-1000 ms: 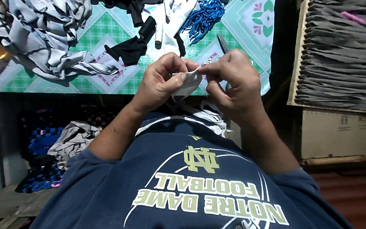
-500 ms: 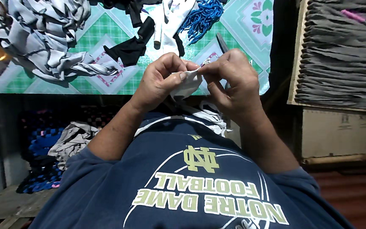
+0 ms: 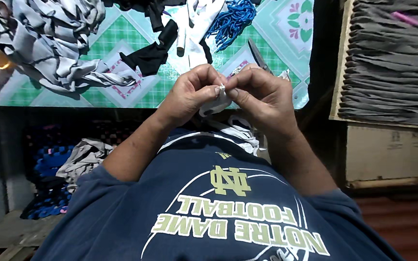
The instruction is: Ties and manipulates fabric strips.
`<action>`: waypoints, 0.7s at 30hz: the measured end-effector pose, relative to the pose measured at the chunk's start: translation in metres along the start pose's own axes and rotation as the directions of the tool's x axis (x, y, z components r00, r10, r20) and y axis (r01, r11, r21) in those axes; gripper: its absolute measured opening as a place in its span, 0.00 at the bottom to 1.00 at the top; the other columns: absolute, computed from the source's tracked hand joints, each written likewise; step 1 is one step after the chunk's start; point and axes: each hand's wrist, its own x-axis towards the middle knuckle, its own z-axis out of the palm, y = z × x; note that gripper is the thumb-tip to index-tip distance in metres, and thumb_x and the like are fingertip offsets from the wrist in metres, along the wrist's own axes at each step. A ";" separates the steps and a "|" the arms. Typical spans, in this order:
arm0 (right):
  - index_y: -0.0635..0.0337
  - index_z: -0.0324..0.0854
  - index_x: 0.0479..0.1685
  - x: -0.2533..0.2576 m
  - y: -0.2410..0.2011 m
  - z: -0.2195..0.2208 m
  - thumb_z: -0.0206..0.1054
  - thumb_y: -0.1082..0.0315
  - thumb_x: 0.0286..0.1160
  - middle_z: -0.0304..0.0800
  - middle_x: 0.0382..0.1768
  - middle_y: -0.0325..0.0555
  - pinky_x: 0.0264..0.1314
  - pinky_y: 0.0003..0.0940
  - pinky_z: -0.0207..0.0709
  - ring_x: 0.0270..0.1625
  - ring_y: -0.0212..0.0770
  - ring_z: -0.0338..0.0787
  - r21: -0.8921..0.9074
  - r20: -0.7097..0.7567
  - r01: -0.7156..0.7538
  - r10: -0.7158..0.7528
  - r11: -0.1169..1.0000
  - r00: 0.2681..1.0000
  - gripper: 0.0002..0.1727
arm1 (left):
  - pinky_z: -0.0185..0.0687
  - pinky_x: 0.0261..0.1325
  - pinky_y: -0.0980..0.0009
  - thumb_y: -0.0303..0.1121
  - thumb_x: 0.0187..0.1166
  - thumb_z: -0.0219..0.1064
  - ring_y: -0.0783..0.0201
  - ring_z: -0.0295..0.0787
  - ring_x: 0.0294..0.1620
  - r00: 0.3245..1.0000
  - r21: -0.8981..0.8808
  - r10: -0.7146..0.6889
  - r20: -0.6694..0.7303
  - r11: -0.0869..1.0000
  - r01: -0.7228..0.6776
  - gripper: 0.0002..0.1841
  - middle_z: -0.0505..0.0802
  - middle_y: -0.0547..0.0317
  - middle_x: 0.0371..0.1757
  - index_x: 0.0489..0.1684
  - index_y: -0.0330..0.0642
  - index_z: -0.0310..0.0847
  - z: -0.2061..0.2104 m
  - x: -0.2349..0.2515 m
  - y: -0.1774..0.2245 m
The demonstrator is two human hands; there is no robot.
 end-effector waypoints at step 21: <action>0.66 0.91 0.44 0.000 -0.001 -0.011 0.65 0.74 0.78 0.82 0.40 0.52 0.51 0.25 0.76 0.45 0.36 0.81 -0.490 0.040 0.179 -0.183 0.853 0.982 0.08 | 0.87 0.50 0.75 0.20 0.75 0.60 0.74 0.91 0.45 0.994 0.047 0.010 -0.105 0.999 -0.005 0.09 0.94 0.66 0.43 0.36 0.48 0.78 -0.002 -0.002 0.005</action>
